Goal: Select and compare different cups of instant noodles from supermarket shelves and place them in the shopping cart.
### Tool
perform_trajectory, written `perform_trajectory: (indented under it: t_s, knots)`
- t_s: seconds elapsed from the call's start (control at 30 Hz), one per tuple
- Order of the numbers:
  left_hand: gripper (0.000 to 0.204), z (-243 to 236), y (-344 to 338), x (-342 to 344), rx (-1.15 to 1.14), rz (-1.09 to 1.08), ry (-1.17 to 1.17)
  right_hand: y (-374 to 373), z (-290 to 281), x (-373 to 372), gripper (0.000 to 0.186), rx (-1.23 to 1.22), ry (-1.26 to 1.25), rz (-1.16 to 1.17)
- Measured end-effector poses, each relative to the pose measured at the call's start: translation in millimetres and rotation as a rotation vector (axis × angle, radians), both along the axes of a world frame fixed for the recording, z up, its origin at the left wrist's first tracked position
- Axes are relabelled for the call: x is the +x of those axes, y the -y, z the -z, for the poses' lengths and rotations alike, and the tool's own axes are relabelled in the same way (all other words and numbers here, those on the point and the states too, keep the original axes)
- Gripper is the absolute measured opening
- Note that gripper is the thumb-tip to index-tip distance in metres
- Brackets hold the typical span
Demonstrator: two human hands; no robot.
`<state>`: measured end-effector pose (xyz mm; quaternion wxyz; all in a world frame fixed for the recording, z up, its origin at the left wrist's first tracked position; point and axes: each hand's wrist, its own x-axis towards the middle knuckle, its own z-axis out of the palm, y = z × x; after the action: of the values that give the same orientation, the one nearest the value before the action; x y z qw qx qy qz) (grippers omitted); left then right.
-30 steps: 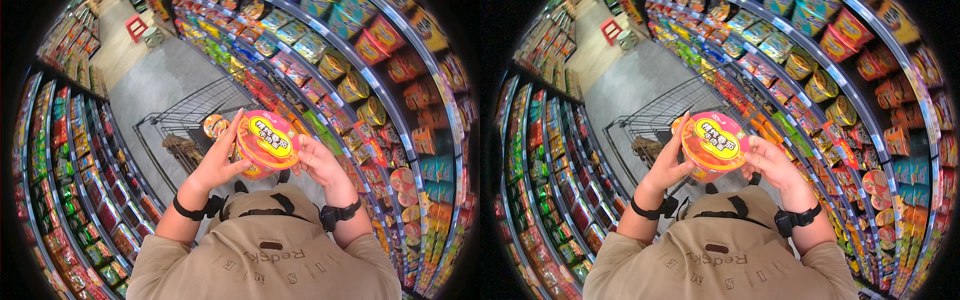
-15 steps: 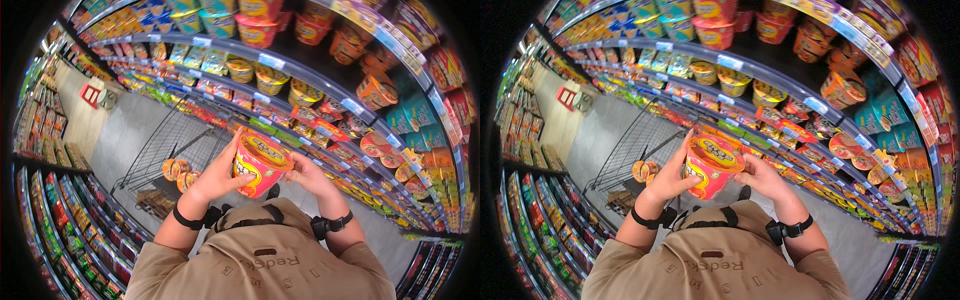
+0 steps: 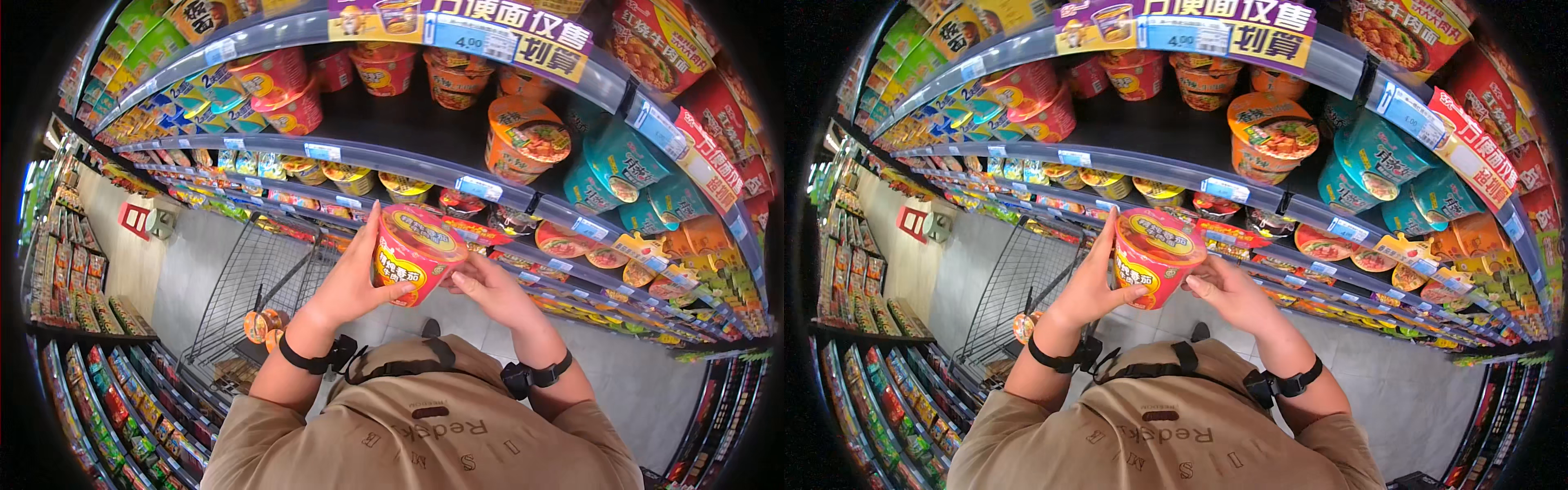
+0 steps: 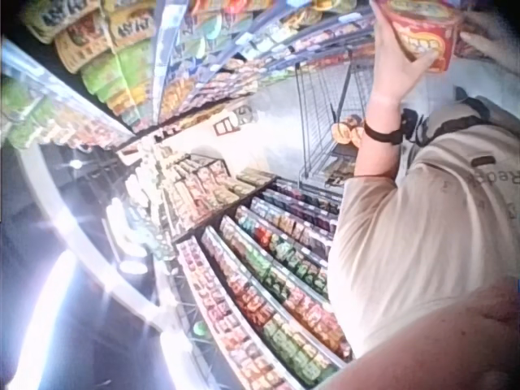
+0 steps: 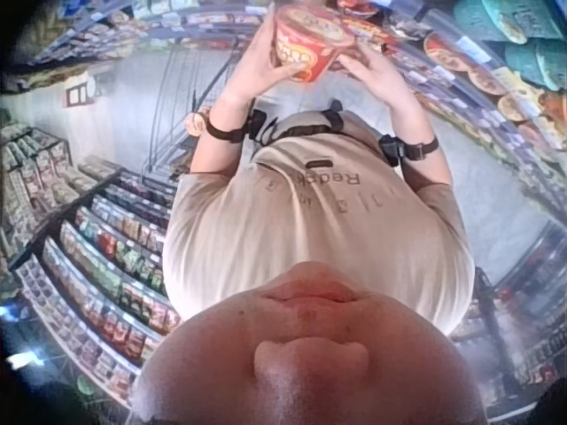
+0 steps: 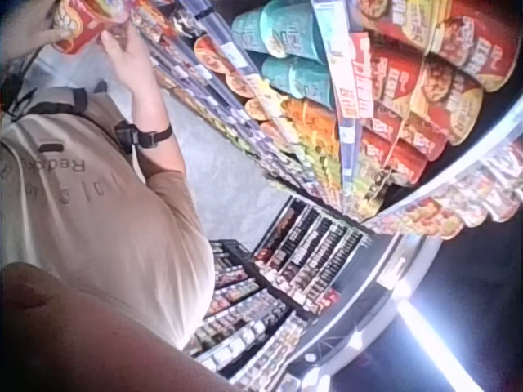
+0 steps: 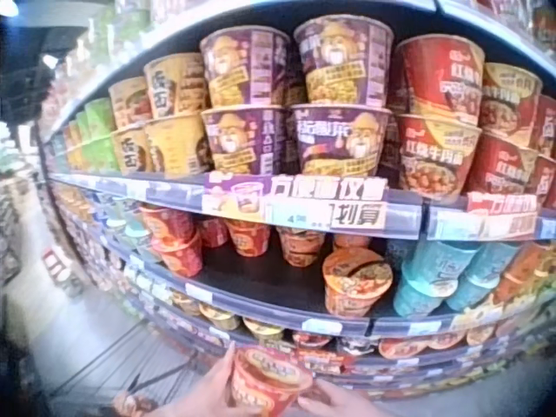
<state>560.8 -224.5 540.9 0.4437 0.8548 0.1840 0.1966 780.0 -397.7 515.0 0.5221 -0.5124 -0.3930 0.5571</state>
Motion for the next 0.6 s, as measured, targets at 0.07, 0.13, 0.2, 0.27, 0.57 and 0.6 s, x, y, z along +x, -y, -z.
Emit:
perform_trajectory:
  t_s: [0.07, 0.13, 0.2, 0.27, 0.57, 0.6]
  knots:
    - [0.123, -4, 3, 13, -0.056, -0.040, 0.028, -2, -3, 13, 0.057, 0.010, -0.012, -0.027]
    - [0.121, -3, 0, 19, -0.113, -0.087, 0.052, -7, -6, 21, 0.064, 0.059, -0.006, -0.061]
    - [0.113, 0, -10, 22, -0.055, -0.132, 0.109, -13, -9, 25, 0.068, 0.105, -0.031, -0.070]
    - [0.106, -3, -16, 25, -0.075, -0.193, 0.170, -23, -16, 28, 0.074, 0.152, -0.055, -0.075]
    - [0.104, -30, -96, 32, 0.149, -0.151, 0.299, -93, -46, 26, 0.081, 0.353, -0.089, -0.066]
    - [0.103, -31, -106, 35, 0.132, -0.128, 0.325, -103, -49, 26, 0.082, 0.380, -0.090, -0.049]
